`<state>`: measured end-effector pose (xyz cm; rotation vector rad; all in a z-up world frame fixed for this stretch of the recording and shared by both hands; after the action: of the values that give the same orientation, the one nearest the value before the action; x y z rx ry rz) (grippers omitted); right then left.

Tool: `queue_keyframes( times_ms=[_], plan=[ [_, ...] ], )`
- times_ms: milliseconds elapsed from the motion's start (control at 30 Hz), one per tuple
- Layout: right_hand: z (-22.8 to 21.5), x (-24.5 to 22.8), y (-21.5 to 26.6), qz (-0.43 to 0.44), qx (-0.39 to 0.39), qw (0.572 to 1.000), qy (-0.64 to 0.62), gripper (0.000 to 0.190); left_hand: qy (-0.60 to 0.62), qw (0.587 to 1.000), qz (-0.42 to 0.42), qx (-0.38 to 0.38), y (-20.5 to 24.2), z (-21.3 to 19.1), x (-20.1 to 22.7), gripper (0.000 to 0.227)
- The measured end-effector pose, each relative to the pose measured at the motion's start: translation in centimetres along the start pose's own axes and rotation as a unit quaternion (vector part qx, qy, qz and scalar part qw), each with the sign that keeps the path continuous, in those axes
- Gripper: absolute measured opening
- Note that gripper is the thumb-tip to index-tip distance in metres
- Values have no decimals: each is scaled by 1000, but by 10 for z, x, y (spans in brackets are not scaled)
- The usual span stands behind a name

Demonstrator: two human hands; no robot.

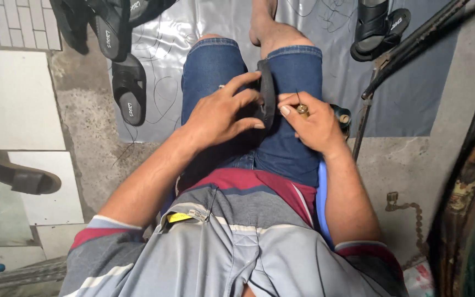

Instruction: Hand-stitching a strap onto a sandal using a needle and thread

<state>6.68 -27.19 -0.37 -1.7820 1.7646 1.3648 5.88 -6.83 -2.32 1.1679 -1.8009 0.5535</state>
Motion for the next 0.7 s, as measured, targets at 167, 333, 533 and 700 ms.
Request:
queue_keyframes(
  times_ms=[167,333,533,700],
  plan=[
    [22,42,22,-27,70,994,-84,12,-68,997,9,18,4,33,2,40],
    [33,44,37,-102,108,981,-124,14,-114,987,16,111,29,42,24,47],
    [63,81,21,-107,146,978,-104,21,-189,958,22,214,54,72,9,59],
    [71,78,51,-35,107,986,-122,15,-85,983,-52,153,68,87,7,47]
  ],
)
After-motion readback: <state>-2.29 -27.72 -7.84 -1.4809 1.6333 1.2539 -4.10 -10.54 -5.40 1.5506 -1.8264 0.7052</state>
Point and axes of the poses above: each hand's wrist, its own y-axis away from the middle knuckle, its own z-axis out of the palm, x = y × z, the point moved 1 cm from there along -y, towards the middle knuckle, and after that the axes turned 4 degrees about y, right-handed, at the moved point
